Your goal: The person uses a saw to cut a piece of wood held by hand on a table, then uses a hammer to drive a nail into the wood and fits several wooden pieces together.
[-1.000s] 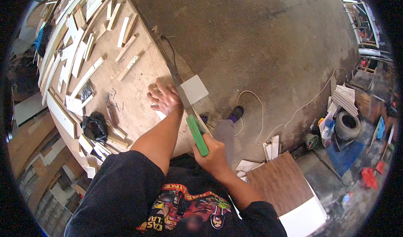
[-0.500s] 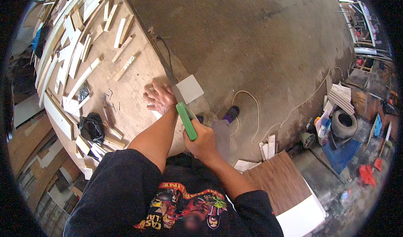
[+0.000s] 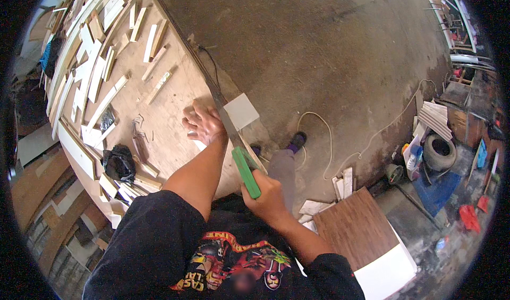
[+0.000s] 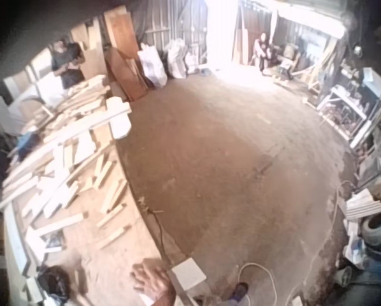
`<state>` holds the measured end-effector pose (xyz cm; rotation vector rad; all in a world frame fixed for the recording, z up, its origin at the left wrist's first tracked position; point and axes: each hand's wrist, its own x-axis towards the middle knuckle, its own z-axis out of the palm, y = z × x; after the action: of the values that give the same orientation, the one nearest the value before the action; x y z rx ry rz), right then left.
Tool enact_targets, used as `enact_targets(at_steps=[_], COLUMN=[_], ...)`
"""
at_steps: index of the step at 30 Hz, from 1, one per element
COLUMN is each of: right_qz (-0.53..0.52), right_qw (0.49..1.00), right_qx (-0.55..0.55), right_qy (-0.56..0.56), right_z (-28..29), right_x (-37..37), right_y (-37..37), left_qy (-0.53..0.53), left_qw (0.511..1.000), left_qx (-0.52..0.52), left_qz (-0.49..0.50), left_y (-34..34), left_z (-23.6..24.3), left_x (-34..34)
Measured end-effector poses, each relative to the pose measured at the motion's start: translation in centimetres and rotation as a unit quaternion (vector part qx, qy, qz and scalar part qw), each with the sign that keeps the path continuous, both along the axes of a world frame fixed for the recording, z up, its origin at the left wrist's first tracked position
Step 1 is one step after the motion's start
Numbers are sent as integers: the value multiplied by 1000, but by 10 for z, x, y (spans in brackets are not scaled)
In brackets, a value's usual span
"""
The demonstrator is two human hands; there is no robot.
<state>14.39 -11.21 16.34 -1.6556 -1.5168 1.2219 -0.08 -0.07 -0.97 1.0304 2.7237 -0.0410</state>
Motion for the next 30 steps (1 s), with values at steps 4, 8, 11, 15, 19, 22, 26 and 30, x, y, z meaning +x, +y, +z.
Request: enact_targets(at_steps=[4, 8, 11, 15, 19, 22, 26, 30], right_qz=[3, 10, -12, -3, -8, 2, 11, 14], right_qw=[1000, 1000, 1000, 1000, 1000, 1000, 1000, 1000], right_qx=[-21, -11, -22, -18, -26, -14, -11, -7], right_qy=[-14, -9, 1, -14, 3, -5, -14, -7], right_z=[-24, -15, -3, -24, -9, -18, -34, -7], right_x=[-11, -6, 2, -13, 0, -3, -15, 2], right_y=[26, 11, -7, 24, -2, 10, 25, -7], left_qy=[-25, -30, -5, -3, -3, -12, -9, -5], left_qw=[1000, 999, 1000, 1000, 1000, 1000, 1000, 1000], left_qx=[8, 12, 10, 13, 16, 16, -1, 0], left_qz=[-5, -1, -7, -11, -3, -16, 2, -5], left_y=[-1, 1, -5, -4, -4, -4, -3, -7], left_z=[4, 7, 9, 3, -1, 5, -9, -3], left_x=[1, -2, -2, 1, -2, 1, -5, -5])
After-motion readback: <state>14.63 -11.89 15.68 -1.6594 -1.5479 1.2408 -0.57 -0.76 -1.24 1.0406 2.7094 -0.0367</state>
